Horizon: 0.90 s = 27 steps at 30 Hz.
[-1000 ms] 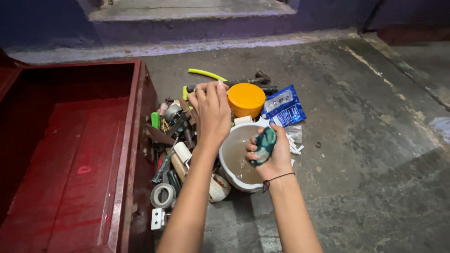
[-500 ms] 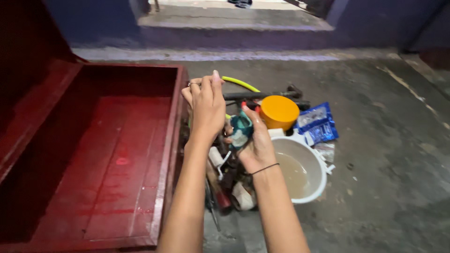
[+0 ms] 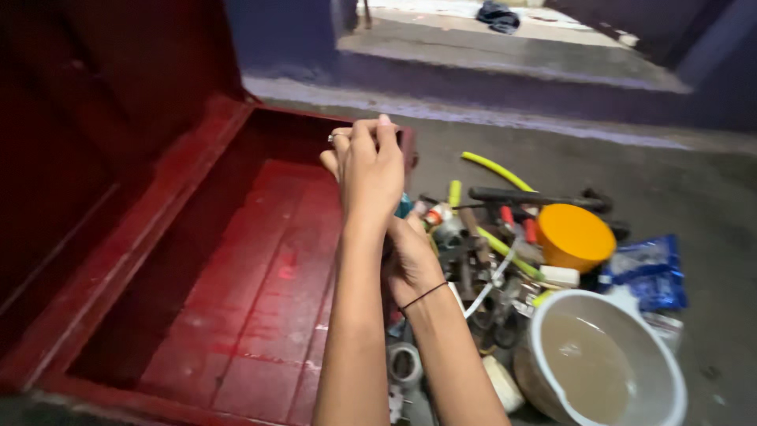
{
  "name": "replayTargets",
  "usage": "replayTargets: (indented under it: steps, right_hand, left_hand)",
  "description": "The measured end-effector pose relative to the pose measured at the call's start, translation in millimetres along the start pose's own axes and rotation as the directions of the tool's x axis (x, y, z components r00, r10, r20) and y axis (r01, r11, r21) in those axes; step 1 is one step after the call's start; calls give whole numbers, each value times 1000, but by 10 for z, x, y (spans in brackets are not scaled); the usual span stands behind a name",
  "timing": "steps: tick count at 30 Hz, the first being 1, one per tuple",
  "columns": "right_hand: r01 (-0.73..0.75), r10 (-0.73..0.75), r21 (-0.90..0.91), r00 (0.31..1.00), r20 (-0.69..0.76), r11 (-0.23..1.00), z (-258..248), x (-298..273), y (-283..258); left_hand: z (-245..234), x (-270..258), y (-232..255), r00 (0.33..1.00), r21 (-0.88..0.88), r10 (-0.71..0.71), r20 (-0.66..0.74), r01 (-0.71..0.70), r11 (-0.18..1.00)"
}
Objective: The person removes various tools and small hardware items from a red toolbox and places them on the floor. After emptying the toolbox, the person uses a wet cloth to wipe the interior surfaces clean.
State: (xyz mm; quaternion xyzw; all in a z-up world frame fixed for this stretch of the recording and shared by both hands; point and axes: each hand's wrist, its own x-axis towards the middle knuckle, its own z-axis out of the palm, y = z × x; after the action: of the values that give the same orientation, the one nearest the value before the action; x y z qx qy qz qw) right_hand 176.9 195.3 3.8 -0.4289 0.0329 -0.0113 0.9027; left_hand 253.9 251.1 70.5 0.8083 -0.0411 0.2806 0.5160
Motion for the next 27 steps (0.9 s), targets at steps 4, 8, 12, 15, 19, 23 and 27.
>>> replayTargets:
  steps: [4, 8, 12, 15, 19, 23, 27]
  right_hand:
    - [-104, 103, -19, 995, -12, 994, 397, 98, 189]
    - [-208, 206, -86, 978, -33, 974, 705, 144, 427]
    - [-211, 224, -105, 967, 122, 972, 944, 221, 687]
    - [-207, 237, -177, 958, 165, 962, 1183, 238, 867]
    - [-220, 253, -242, 960, 116, 945, 1506, 258, 1049]
    - [-381, 391, -200, 920, 14, 903, 1758, 345, 1252]
    - [-455, 477, -199, 875, 84, 868, 1815, 563, 1588]
  left_hand:
    - [-316, 148, -364, 996, 60, -69, -58, 72, 996]
    - [-659, 262, -617, 999, 39, 4, -41, -2, 999]
    - [-1133, 274, -843, 994, 153, -30, 103, 14, 988]
    - [-1552, 345, -1098, 981, 287, -54, 188, -3, 958]
    - [-1924, 585, -1503, 966, 363, 102, 238, -186, 913]
    - [-2254, 722, -1801, 968, 520, 135, 210, -227, 823]
    - [-2523, 862, -2048, 889, 557, 295, 351, -451, 698]
